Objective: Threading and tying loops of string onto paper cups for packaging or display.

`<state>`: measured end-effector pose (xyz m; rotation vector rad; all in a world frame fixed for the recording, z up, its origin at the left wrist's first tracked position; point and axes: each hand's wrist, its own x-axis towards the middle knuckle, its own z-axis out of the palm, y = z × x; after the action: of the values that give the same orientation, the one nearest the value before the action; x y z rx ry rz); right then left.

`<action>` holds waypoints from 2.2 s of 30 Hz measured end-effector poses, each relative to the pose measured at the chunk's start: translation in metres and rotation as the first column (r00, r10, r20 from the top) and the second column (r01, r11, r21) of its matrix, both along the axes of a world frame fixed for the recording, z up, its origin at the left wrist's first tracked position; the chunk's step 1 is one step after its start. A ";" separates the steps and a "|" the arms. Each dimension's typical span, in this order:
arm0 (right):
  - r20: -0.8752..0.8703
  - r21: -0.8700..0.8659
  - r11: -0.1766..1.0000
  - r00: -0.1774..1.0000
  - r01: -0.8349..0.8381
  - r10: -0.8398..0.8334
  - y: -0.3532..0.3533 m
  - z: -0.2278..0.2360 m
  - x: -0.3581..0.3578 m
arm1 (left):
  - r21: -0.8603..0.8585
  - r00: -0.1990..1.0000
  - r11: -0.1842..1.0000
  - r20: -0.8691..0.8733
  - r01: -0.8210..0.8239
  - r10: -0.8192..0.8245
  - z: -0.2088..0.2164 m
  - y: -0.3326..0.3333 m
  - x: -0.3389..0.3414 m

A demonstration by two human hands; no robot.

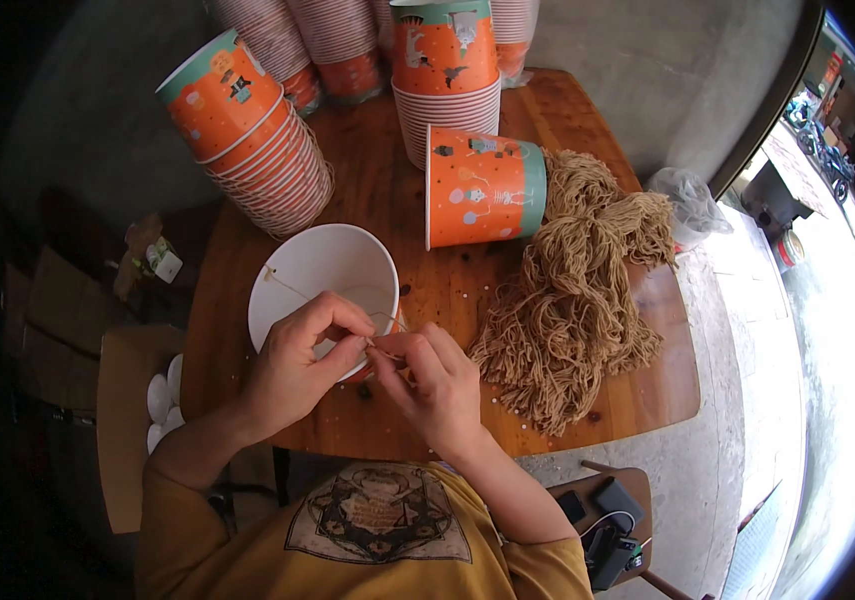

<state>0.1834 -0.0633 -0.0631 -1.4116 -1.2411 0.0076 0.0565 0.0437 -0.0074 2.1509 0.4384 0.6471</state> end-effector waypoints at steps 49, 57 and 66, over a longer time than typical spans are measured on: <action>-0.397 0.068 0.998 0.917 0.004 0.023 -0.003 -0.007 0.000 | -0.500 0.991 0.857 0.006 0.122 -0.137 0.006 0.008 0.006; -0.343 -0.066 0.994 0.937 -0.091 0.063 -0.007 -0.003 0.004 | -0.496 0.993 0.862 -0.001 0.102 -0.119 0.007 0.004 0.007; -0.259 -0.062 0.996 0.965 -0.057 0.039 -0.009 0.002 0.006 | 0.049 0.994 0.993 -0.003 0.108 -0.108 -0.001 -0.003 0.005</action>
<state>0.1897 -0.0721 -0.0607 -1.3906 -1.0668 0.2622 0.0618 0.0407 -0.0086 2.2045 0.3061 0.6023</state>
